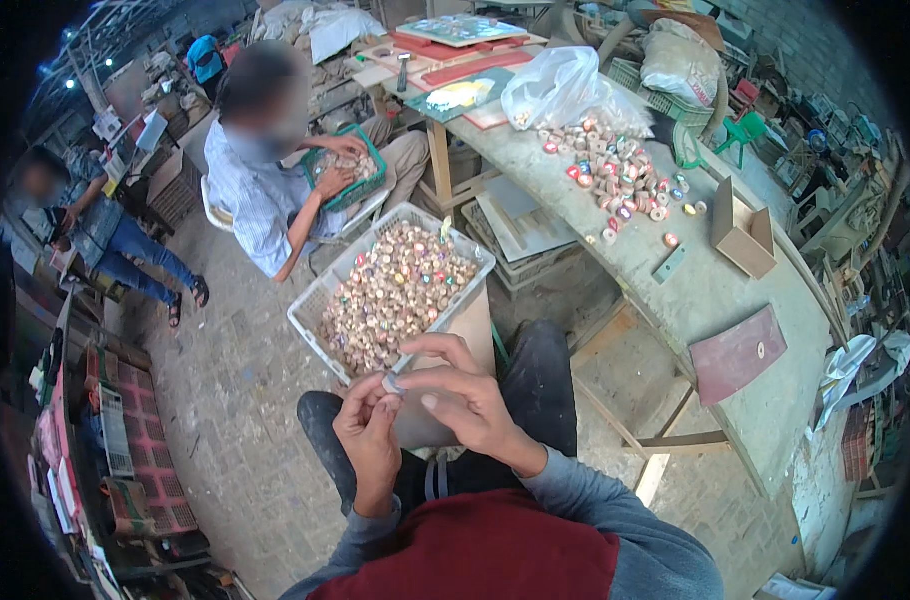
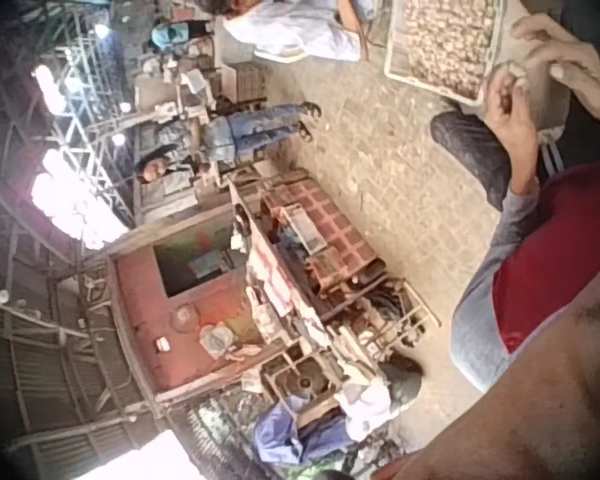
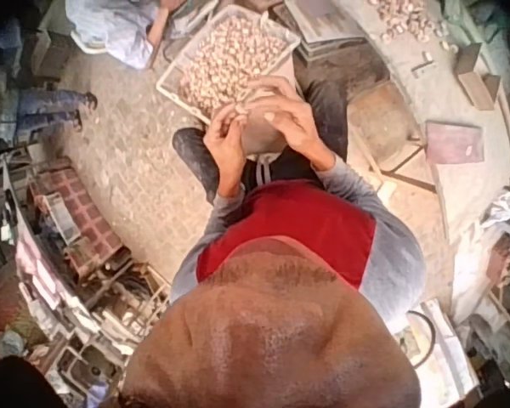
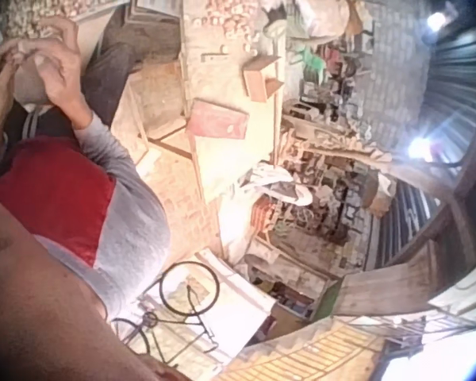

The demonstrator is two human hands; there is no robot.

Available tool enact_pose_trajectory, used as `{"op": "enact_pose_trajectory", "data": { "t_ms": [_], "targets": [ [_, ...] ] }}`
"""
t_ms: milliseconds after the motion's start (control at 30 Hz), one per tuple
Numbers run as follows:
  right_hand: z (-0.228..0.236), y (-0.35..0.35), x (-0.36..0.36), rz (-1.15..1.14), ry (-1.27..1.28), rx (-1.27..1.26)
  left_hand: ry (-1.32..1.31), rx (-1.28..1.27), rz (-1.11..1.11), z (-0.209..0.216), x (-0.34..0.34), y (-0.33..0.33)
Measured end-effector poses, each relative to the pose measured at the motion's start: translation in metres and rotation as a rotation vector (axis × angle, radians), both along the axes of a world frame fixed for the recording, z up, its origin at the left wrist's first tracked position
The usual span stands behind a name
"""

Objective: Sorting and assembling small circular wooden parts into finished components in a workshop.

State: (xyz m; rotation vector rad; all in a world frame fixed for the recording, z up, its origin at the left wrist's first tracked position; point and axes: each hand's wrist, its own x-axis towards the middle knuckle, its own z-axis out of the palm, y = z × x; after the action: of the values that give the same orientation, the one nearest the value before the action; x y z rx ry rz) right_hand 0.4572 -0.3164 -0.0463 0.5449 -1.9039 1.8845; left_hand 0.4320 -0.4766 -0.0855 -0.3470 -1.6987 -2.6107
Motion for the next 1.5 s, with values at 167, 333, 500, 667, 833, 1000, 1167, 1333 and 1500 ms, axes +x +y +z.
{"op": "enact_pose_trajectory", "data": {
  "t_ms": [167, 333, 500, 667, 833, 1000, 1167, 1333, 1500],
  "targets": [
    [-0.004, 0.023, -0.001, -0.320, -0.078, 0.124, -0.134, -0.018, 0.019, -0.011, -0.007, -0.008],
    [-0.038, 0.069, -0.008, -0.548, -0.331, -0.056, -0.189, -0.044, 0.107, -0.035, -0.018, -0.031],
    [-0.036, 0.128, -0.001, -1.002, -0.422, 0.481, -0.197, -0.056, 0.145, -0.051, -0.023, -0.052],
    [-0.065, 0.169, -0.005, 0.114, -0.516, -1.346, -0.326, 0.094, 0.108, -0.065, -0.032, -0.052],
    [-0.094, 0.174, -0.033, 0.164, -0.091, -1.533, -0.349, 0.161, 0.012, -0.060, -0.034, -0.033],
    [-0.083, 0.164, -0.044, 0.268, 0.011, -1.614, -0.390, 0.154, -0.008, -0.057, -0.028, -0.022],
    [-0.045, 0.153, -0.035, 0.142, -0.045, -1.350, -0.439, 0.126, -0.040, -0.066, -0.027, -0.019],
    [-0.030, 0.166, -0.044, 0.014, -0.227, -1.148, -0.418, 0.169, -0.072, -0.062, -0.025, -0.018],
    [-0.073, 0.174, -0.065, 0.067, -0.320, -1.481, -0.440, 0.196, -0.079, -0.061, -0.019, -0.021]
  ]
}}
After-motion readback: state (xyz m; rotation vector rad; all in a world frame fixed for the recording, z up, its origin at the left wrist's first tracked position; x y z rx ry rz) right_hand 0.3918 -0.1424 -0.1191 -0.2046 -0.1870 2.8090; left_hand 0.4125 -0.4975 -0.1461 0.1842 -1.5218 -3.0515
